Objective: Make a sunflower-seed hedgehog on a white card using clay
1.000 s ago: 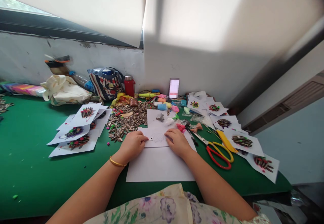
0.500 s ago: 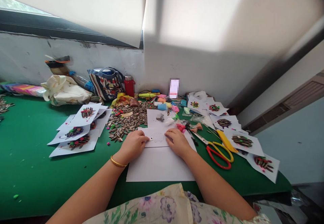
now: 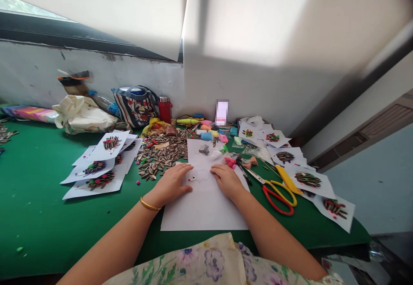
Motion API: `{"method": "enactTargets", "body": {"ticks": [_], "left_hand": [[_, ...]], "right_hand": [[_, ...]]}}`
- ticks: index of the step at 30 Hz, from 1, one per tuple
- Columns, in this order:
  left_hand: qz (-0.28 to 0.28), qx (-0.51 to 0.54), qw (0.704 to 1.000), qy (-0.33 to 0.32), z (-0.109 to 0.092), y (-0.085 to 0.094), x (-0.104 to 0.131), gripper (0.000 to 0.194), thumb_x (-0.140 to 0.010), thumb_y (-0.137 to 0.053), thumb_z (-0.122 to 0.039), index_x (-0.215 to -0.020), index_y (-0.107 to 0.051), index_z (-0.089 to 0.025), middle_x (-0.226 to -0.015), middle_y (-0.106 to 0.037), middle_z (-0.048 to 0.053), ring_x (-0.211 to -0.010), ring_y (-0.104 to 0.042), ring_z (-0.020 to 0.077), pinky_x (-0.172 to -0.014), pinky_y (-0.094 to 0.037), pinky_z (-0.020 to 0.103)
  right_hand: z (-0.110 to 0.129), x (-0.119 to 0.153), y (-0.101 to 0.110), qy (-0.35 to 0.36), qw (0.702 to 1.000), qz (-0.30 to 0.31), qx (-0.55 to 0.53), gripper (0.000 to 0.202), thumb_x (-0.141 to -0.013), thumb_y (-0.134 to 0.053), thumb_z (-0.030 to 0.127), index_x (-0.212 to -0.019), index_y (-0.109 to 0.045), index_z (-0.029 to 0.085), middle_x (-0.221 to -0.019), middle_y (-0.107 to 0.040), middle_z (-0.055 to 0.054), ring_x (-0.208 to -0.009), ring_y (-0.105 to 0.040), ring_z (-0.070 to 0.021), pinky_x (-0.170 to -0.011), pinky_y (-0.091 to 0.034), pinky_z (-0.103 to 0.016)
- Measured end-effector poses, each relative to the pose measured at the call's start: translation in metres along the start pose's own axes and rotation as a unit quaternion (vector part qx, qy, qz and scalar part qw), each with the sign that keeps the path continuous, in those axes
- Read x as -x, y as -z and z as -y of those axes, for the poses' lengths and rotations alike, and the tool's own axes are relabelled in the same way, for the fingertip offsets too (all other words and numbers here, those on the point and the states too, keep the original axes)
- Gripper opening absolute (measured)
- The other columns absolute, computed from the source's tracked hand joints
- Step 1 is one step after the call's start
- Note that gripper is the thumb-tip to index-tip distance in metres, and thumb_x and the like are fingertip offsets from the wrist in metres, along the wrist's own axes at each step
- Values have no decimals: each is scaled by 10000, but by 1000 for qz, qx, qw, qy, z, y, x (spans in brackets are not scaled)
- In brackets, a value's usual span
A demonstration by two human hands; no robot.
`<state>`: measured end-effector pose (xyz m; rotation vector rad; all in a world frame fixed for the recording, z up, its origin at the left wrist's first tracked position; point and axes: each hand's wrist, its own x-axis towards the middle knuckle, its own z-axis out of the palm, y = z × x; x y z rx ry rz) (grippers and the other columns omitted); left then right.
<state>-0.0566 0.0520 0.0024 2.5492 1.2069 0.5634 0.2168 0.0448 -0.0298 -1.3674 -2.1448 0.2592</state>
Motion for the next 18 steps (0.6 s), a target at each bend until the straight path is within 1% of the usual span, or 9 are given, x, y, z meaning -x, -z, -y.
{"method": "enactTargets", "body": {"ticks": [4,7,9,11,13,15,17,18], "left_hand": [[23,-2,1000,4,-3,-1,0,738,-750,-756,-363,-1410,-446,-250,-1440,-507,90,-1347,-436,285,-1129,-325,444],[37,-8,999,4,-7,-2,0,737,-775,-733,-363,-1431,-417,-253,-1450,-502,86,-1345,-441,284,-1159,-275,466],[41,-12,999,5,-9,-3,-1,734,-791,-718,-364,-1442,-397,-258,-1456,-496,83,-1344,-445,277,-1174,-243,479],[39,-14,999,9,-11,-3,-1,730,-795,-713,-371,-1442,-394,-259,-1453,-501,80,-1338,-452,276,-1177,-238,484],[32,-15,999,13,-12,-3,-2,726,-791,-717,-377,-1434,-405,-255,-1441,-513,80,-1326,-464,278,-1174,-245,488],[26,-14,999,12,-13,-4,-2,709,-792,-718,-372,-1422,-419,-248,-1427,-525,85,-1310,-479,277,-1175,-243,494],[24,-11,1000,9,-13,-5,-2,693,-796,-715,-362,-1415,-426,-243,-1416,-532,91,-1297,-490,276,-1175,-241,502],[25,-10,1000,8,-14,-5,-2,691,-797,-714,-358,-1414,-425,-243,-1414,-533,91,-1293,-493,276,-1174,-241,507]], "right_hand": [[-4,0,-2,-2,1000,-1,13,406,-827,-473,0,-1076,-712,213,-1225,-671,-53,-1198,-565,-223,-1059,-426,-423],[-5,1,-4,-10,1000,7,23,496,-767,-441,-52,-1095,-705,211,-1239,-667,-49,-1243,-542,-230,-1080,-401,-449],[-5,1,-4,-12,1000,7,28,499,-761,-433,-53,-1087,-707,207,-1231,-671,-51,-1243,-542,-233,-1082,-399,-449],[-4,0,-2,-9,1000,-5,27,451,-791,-444,-20,-1072,-712,207,-1213,-677,-56,-1205,-564,-228,-1060,-422,-430],[-4,-2,4,-4,999,-32,32,389,-828,-467,35,-1074,-712,208,-1198,-678,-64,-1148,-585,-224,-1025,-447,-405],[-6,-4,16,-14,996,-72,56,351,-852,-484,87,-1096,-706,207,-1188,-674,-73,-1116,-582,-232,-1005,-449,-397],[-11,-9,33,-59,986,-114,103,350,-863,-481,113,-1123,-697,207,-1189,-665,-82,-1119,-560,-252,-1000,-432,-411],[-14,-11,41,-90,980,-123,130,360,-867,-480,123,-1151,-685,204,-1203,-655,-88,-1118,-552,-262,-989,-429,-418]]}}
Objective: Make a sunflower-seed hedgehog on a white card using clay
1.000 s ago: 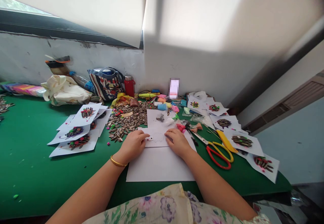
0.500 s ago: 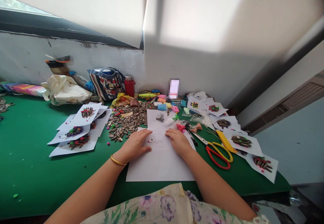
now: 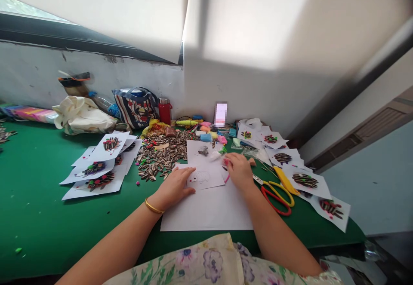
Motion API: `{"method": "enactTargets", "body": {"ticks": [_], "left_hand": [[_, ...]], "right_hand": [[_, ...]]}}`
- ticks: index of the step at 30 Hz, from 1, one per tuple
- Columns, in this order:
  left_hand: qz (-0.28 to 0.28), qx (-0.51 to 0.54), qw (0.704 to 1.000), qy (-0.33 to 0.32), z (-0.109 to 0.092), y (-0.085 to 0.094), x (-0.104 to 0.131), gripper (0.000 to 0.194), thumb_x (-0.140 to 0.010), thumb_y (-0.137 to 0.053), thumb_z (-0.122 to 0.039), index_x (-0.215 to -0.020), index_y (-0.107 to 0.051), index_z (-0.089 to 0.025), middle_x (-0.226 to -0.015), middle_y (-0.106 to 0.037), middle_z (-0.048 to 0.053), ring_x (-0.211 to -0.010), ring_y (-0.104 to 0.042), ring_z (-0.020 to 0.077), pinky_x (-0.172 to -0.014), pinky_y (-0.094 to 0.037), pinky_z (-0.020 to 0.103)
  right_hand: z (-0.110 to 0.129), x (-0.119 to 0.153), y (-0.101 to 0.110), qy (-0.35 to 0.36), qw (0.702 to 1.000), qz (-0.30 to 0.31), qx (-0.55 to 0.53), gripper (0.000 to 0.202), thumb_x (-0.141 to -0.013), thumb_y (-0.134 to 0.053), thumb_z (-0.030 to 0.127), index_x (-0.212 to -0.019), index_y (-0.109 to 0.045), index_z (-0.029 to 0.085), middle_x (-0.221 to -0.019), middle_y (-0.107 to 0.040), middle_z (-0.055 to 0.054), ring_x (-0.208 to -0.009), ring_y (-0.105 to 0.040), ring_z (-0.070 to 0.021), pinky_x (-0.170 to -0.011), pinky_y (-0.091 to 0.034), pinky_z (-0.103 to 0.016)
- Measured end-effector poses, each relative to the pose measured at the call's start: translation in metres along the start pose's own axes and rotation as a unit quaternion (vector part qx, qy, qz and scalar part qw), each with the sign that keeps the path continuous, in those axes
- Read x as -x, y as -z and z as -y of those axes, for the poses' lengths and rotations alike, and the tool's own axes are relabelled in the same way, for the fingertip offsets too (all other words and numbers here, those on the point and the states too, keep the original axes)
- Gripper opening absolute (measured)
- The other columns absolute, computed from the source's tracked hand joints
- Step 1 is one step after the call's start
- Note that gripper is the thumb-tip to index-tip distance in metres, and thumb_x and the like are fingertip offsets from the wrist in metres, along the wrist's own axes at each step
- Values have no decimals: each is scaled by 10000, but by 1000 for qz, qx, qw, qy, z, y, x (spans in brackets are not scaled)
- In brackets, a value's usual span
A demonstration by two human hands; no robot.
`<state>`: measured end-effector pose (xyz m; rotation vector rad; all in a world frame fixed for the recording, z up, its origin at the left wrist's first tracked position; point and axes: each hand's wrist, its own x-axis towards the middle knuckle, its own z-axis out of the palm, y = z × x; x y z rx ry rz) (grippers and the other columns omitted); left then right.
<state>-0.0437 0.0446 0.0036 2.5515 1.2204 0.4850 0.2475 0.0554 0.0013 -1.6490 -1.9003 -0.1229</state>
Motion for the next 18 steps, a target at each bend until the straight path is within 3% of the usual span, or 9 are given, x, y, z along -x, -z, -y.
{"method": "enactTargets", "body": {"ticks": [2,4,10,14,18], "left_hand": [[-1,3,1000,-1,-1,-2,0,700,-796,-715,-354,-1419,-417,-243,-1418,-528,88,-1297,-488,279,-1171,-248,515],[-3,4,1000,0,-2,-4,0,712,-794,-717,-352,-1425,-406,-238,-1431,-515,89,-1313,-473,280,-1168,-253,519],[-22,-10,1000,19,-9,-12,-1,743,-792,-721,-353,-1441,-384,-220,-1429,-510,119,-1320,-462,295,-1154,-272,525],[-38,-19,999,23,-12,-17,-2,773,-784,-728,-362,-1453,-366,-224,-1433,-506,123,-1306,-473,305,-1137,-297,521],[-46,-30,998,25,-13,-18,-2,791,-773,-735,-383,-1452,-370,-204,-1432,-504,134,-1297,-475,310,-1119,-325,501]], "right_hand": [[-12,-11,11,-60,996,-5,59,411,-863,-469,114,-1219,-651,207,-1265,-619,-98,-1142,-529,-283,-973,-416,-432],[-24,-20,16,-95,990,28,102,449,-852,-488,114,-1267,-622,224,-1313,-590,-102,-1166,-509,-300,-941,-416,-430],[-43,-35,5,-100,973,149,148,349,-834,-540,146,-1122,-698,264,-1277,-619,-85,-1177,-501,-289,-895,-402,-404],[-43,-36,1,-107,973,131,156,258,-877,-492,166,-989,-716,229,-1141,-674,-94,-1099,-542,-273,-858,-392,-386],[-42,-36,9,-126,980,56,144,224,-914,-454,197,-971,-671,191,-1057,-682,-111,-1001,-578,-261,-786,-382,-349]]}}
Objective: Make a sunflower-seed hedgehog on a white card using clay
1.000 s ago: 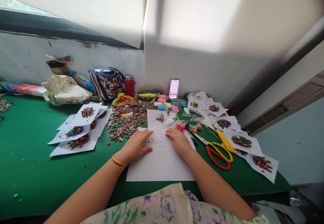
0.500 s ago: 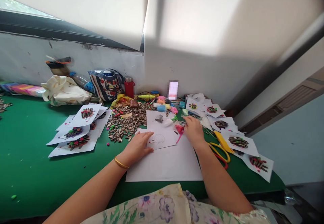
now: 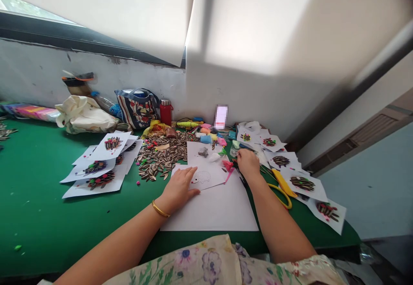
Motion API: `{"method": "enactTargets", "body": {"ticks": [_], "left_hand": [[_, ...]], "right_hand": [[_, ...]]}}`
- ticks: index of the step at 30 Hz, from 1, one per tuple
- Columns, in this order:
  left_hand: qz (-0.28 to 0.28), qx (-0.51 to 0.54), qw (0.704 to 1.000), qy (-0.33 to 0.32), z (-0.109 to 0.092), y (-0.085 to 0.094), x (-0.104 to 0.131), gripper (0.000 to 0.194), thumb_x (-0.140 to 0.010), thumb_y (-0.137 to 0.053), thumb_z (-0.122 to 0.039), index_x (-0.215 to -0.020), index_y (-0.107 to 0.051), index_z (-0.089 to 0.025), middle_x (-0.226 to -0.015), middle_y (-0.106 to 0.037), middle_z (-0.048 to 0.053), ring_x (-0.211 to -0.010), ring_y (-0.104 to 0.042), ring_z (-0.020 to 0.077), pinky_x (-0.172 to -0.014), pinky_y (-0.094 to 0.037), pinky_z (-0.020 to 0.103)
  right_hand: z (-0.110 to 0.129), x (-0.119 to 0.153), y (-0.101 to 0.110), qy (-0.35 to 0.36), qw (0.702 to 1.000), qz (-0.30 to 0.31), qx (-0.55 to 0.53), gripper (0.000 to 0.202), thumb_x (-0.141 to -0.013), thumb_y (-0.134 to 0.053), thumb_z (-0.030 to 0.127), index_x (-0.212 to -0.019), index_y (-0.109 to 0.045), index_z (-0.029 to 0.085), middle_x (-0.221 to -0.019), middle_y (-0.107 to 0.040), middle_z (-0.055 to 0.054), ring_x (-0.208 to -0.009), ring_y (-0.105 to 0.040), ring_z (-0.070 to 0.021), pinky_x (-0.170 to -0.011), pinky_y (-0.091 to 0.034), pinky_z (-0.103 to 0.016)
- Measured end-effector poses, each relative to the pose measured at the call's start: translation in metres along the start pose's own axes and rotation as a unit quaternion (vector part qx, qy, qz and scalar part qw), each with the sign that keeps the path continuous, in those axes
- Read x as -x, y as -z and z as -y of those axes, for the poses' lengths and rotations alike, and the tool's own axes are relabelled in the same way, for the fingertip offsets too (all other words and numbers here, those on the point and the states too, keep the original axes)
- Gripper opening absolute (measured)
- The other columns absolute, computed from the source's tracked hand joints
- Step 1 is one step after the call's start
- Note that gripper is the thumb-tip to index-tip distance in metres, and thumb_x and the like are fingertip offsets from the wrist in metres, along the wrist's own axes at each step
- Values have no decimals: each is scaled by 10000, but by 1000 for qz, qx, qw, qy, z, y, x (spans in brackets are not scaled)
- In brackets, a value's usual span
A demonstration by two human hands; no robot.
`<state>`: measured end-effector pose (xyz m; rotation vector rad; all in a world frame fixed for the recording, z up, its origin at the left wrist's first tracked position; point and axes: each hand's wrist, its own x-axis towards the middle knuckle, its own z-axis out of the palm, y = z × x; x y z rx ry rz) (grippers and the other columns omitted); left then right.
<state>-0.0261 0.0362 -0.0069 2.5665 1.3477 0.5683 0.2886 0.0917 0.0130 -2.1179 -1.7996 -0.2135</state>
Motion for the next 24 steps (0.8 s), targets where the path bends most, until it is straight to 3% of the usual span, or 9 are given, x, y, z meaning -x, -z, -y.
{"method": "enactTargets", "body": {"ticks": [3,6,8,12,14,18,24], "left_hand": [[-8,-8,1000,-4,-3,0,0,797,-768,-738,-403,-1447,-381,-189,-1422,-511,144,-1290,-478,309,-1098,-352,474],[-17,-16,1000,-3,-7,1,0,796,-761,-738,-439,-1439,-395,-204,-1408,-523,140,-1276,-489,314,-1082,-362,470],[-21,-18,1000,-1,-10,1,1,790,-760,-733,-469,-1433,-405,-219,-1400,-532,132,-1269,-494,322,-1093,-340,495],[-51,-13,999,-3,-13,4,0,647,-818,-669,-484,-1379,-472,-230,-1342,-581,116,-1248,-511,311,-1136,-242,567],[-81,-2,997,-12,-13,6,-2,509,-860,-623,-455,-1308,-538,-229,-1291,-612,106,-1214,-538,289,-1135,-258,552],[-127,61,990,-19,-16,7,-4,328,-920,-543,-413,-1175,-617,-221,-1181,-656,88,-1115,-590,245,-1021,-431,431],[-106,66,992,-10,-9,0,-6,325,-914,-520,-272,-1228,-580,-212,-1219,-646,95,-1150,-580,251,-1019,-444,436]], "right_hand": [[3,5,6,-27,997,-29,-69,200,-925,-449,229,-997,-630,188,-947,-686,-100,-864,-600,-232,-690,-363,-306],[13,15,8,-29,982,-8,-188,167,-924,-453,283,-950,-600,209,-798,-664,-43,-723,-581,-200,-631,-345,-278],[23,25,8,5,959,6,-282,161,-919,-453,314,-898,-576,213,-724,-627,-6,-665,-559,-179,-630,-363,-269],[47,46,8,61,903,9,-424,195,-922,-457,378,-904,-547,206,-760,-596,0,-676,-549,-159,-639,-412,-260],[57,55,9,76,895,1,-440,190,-917,-472,374,-926,-554,203,-781,-593,-5,-697,-550,-159,-657,-431,-262],[71,70,8,112,901,3,-418,166,-898,-497,323,-976,-585,206,-874,-625,-32,-760,-564,-172,-703,-460,-277],[71,74,-5,156,926,33,-341,176,-877,-475,238,-980,-616,209,-954,-647,-52,-846,-598,-186,-759,-487,-289]]}}
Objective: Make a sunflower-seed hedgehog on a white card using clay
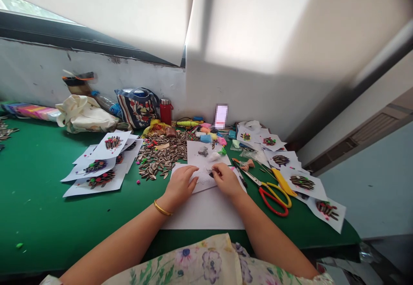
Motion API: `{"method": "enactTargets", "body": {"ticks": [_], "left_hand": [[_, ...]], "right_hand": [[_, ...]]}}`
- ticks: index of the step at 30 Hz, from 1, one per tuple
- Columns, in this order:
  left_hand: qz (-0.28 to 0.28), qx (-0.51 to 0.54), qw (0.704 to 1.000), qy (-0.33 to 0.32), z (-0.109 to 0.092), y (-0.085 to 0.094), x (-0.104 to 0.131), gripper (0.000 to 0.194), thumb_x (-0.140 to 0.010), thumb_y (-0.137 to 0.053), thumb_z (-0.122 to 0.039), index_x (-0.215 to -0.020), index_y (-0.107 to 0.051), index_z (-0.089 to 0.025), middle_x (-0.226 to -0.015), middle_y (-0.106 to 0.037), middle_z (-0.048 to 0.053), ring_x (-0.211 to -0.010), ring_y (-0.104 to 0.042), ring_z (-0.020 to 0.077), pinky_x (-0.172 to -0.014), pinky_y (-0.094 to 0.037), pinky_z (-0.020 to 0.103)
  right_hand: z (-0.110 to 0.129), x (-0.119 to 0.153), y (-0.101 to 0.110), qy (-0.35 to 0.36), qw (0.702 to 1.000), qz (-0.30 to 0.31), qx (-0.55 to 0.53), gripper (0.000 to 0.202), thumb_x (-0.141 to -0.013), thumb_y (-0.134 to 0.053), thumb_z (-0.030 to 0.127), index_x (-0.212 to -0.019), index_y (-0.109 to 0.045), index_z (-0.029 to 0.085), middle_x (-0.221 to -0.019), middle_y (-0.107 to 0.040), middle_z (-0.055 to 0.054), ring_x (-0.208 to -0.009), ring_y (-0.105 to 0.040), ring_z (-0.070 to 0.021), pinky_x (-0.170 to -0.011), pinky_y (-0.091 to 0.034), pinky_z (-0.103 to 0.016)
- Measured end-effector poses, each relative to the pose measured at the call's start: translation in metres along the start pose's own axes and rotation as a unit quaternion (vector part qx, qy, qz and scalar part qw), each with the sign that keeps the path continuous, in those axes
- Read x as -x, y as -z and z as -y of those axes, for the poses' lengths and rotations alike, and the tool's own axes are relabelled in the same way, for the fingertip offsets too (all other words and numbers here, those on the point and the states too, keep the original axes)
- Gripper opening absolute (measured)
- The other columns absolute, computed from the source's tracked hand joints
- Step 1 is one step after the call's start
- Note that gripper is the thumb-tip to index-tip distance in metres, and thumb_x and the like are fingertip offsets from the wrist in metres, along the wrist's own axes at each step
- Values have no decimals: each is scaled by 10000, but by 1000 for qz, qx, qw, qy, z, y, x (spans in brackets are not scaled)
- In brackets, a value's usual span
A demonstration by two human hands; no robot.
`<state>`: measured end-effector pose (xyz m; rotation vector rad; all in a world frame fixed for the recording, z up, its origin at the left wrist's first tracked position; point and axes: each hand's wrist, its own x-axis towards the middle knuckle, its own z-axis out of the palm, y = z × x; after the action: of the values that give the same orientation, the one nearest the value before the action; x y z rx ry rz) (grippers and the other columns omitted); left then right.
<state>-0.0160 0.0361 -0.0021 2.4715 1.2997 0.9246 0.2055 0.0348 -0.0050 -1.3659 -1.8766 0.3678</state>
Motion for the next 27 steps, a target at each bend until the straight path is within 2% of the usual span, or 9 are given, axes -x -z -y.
{"method": "enactTargets", "body": {"ticks": [5,10,15,19,23,27], "left_hand": [[79,-38,996,35,11,2,-2,460,-899,-425,-137,-1351,-493,-178,-1352,-585,113,-1255,-528,273,-1119,-328,533],[95,-33,993,58,16,5,-3,474,-915,-332,-98,-1342,-511,-197,-1323,-615,91,-1231,-556,239,-1137,-310,513],[92,-36,994,37,20,3,-1,433,-925,-366,-136,-1321,-531,-202,-1323,-613,95,-1228,-556,251,-1133,-307,536],[91,-38,995,24,18,6,0,421,-917,-376,-130,-1278,-575,-211,-1287,-636,95,-1257,-536,258,-1131,-299,549],[105,-31,994,-16,15,11,0,474,-844,-391,-53,-1182,-659,-252,-1261,-654,56,-1266,-530,232,-1154,-268,529],[114,-31,992,-53,14,13,0,466,-824,-426,-57,-1131,-691,-285,-1208,-681,37,-1230,-556,221,-1163,-237,538]], "right_hand": [[-23,-13,15,-29,993,-37,107,243,-869,-445,182,-1015,-638,195,-1032,-654,-91,-985,-596,-222,-882,-472,-337],[-33,-16,20,-29,987,-64,145,277,-858,-456,154,-1059,-644,173,-1120,-633,-118,-1071,-574,-244,-961,-448,-380],[-25,-5,11,1,992,-61,107,248,-870,-470,182,-1043,-647,192,-1076,-650,-100,-1058,-583,-228,-967,-458,-350],[-27,-2,7,-24,995,-31,87,245,-883,-455,206,-1040,-644,201,-1065,-657,-89,-1016,-603,-213,-922,-484,-333],[-37,-5,6,-64,995,-30,74,236,-875,-464,220,-1021,-648,199,-1072,-656,-90,-1032,-603,-215,-946,-475,-350],[-42,-6,4,-71,995,-25,68,234,-871,-468,218,-1012,-654,208,-1062,-660,-80,-1028,-605,-206,-947,-475,-342]]}}
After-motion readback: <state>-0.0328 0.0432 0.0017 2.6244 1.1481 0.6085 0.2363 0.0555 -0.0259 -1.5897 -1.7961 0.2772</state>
